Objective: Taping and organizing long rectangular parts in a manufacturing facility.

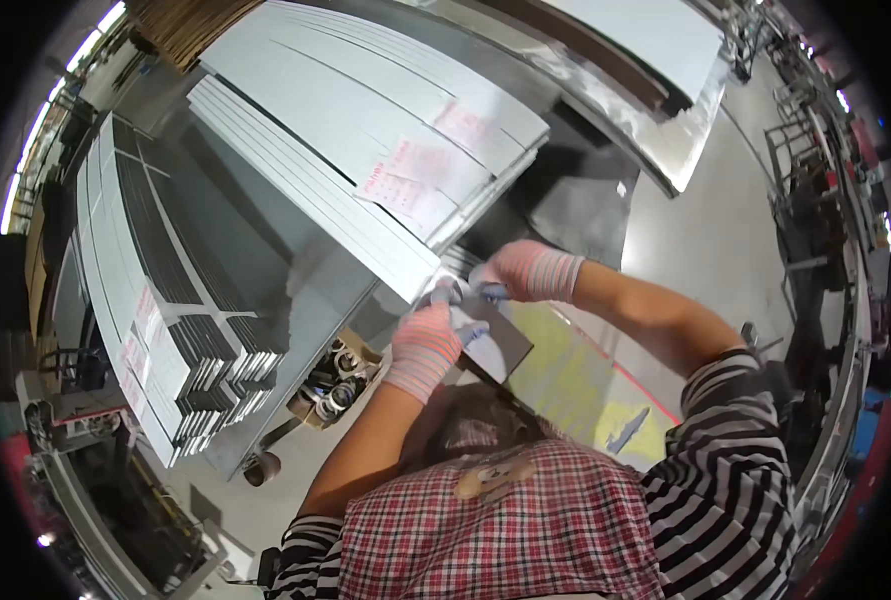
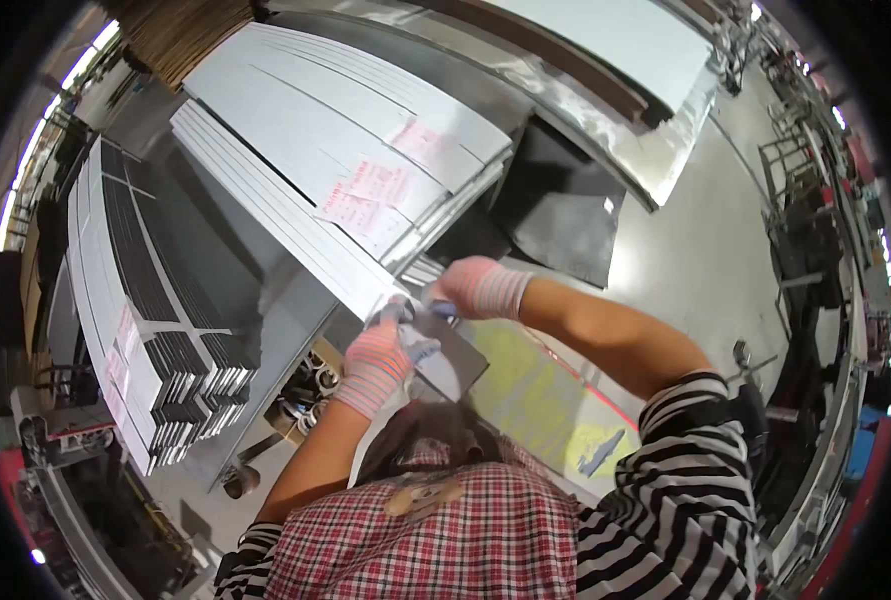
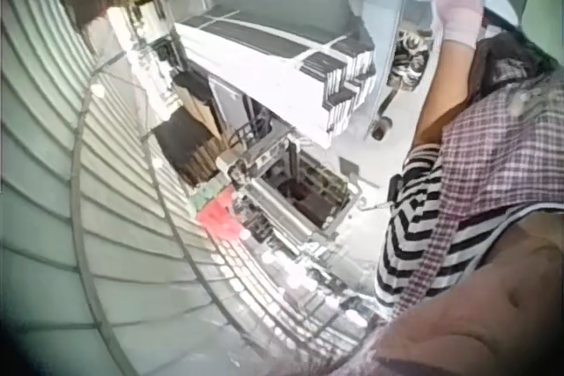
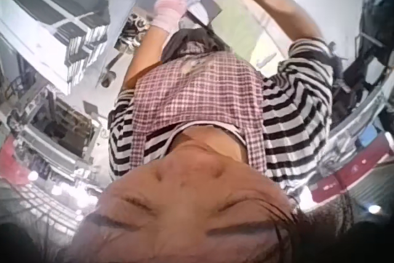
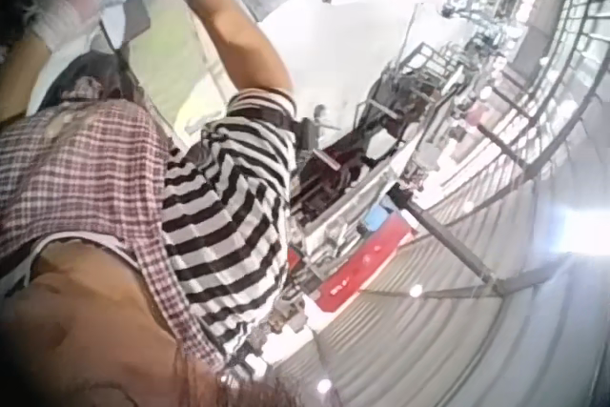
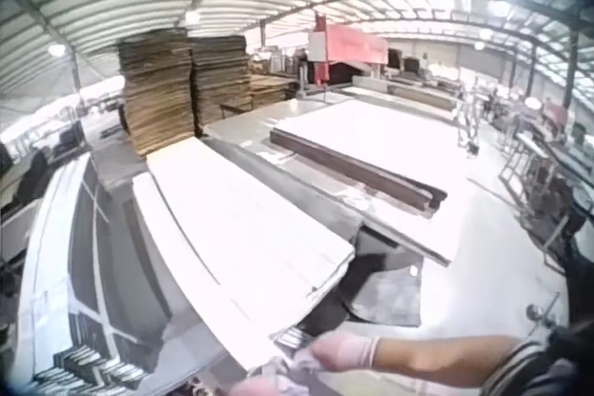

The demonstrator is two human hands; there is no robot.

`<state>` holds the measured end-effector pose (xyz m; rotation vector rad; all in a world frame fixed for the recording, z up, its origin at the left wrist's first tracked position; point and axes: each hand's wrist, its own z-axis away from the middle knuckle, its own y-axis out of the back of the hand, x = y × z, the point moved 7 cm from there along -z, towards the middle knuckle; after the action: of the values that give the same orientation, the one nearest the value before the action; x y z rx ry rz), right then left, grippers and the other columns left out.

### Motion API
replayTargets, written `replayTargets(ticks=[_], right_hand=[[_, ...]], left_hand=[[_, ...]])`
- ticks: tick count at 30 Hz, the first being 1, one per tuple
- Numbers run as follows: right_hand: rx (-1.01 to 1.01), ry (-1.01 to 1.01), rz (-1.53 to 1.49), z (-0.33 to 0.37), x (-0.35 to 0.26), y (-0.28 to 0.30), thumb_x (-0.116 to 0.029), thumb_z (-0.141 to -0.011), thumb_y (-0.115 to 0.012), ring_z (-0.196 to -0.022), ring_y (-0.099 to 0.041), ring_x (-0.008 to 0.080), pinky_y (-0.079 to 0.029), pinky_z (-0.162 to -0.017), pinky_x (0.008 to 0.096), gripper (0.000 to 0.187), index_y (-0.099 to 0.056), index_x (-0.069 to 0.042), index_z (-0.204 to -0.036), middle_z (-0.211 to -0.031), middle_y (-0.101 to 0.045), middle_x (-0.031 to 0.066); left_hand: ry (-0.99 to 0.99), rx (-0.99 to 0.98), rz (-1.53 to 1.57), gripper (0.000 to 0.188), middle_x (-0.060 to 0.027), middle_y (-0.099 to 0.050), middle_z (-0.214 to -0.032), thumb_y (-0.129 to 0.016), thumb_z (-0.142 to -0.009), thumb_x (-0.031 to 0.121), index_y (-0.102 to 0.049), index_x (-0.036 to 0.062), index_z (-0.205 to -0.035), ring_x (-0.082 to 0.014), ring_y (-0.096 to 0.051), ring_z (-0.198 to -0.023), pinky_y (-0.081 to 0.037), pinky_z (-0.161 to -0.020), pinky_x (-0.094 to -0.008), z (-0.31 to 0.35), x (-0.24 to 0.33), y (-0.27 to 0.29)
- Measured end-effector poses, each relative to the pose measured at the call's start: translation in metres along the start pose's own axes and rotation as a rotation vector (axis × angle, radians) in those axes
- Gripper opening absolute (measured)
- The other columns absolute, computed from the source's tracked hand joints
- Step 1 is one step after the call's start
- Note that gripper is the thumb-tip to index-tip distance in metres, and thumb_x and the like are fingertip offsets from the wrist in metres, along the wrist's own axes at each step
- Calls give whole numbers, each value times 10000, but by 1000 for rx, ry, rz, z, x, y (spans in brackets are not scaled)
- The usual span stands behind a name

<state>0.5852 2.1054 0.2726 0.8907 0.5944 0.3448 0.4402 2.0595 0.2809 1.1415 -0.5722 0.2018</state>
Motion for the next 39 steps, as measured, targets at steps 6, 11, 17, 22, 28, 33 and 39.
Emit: replayTargets(ticks=[6, 11, 17, 22, 28, 33, 39], right_hand=[[32, -78, -20, -31, 12, -3, -289, -812, -659, -856, -682, 353, -541, -721, 460, 231, -712, -175, -1006, -903, -711, 119], [-28, -198, 116, -43, 8, -15, -171, -807, -617, -893, -673, 382, -544, -729, 466, 234, -708, -141, -1020, -918, -701, 165], [-22, -386, -81, -74, 32, -61, -253, -835, -589, -920, -685, 360, -549, -778, 448, 229, -749, -141, -955, -968, -709, 172], [362, -529, -320, -36, 31, -40, -190, -888, -522, -1017, -662, 353, -544, -813, 439, 261, -678, -67, -1058, -1074, -685, 190], [655, -451, -550, 73, -22, -60, -128, -850, -551, -1002, -614, 434, -498, -845, 469, 211, -616, -36, -1029, -1022, -654, 251], [398, -276, -484, 206, -17, -122, -180, -877, -582, -917, -628, 421, -501, -789, 459, 168, -632, -52, -973, -939, -661, 227], [763, -146, -800, 140, 62, -149, -172, -870, -630, -807, -617, 399, -489, -725, 427, 154, -623, -29, -927, -854, -645, 233]], left_hand=[[-102, -110, 105, 659, -165, -692, -1067, -687, -832, 522, -462, 99, -1284, -364, -665, -978, -524, -832, -453, -3, -8, -3], [-99, -130, 203, 514, -155, -691, -1082, -686, -851, 480, -543, 100, -1165, -368, -663, -972, -526, -820, -455, -4, -20, -2], [-226, 118, 257, 516, -171, -696, -952, -724, -821, 497, -622, 87, -1117, -372, -666, -871, -530, -806, -434, 1, -11, 2], [-224, 402, 949, 285, -66, -634, -804, -722, -870, 252, -635, 84, -1082, -235, -635, -792, -522, -750, -340, 11, -74, -22], [180, 378, 1255, 565, -155, -626, -1158, -716, -883, 168, -430, -49, -1319, -211, -597, -1017, -503, -899, -332, 40, -30, -59], [17, 220, 1396, 743, -129, -523, -1381, -776, -839, 282, -406, -16, -1410, -238, -509, -1244, -398, -1068, -370, 137, 12, -214], [493, 300, 1570, 840, -110, -421, -1484, -591, -885, 609, -386, 42, -1470, -230, -390, -1347, -347, -1099, -348, 108, -22, -109]])
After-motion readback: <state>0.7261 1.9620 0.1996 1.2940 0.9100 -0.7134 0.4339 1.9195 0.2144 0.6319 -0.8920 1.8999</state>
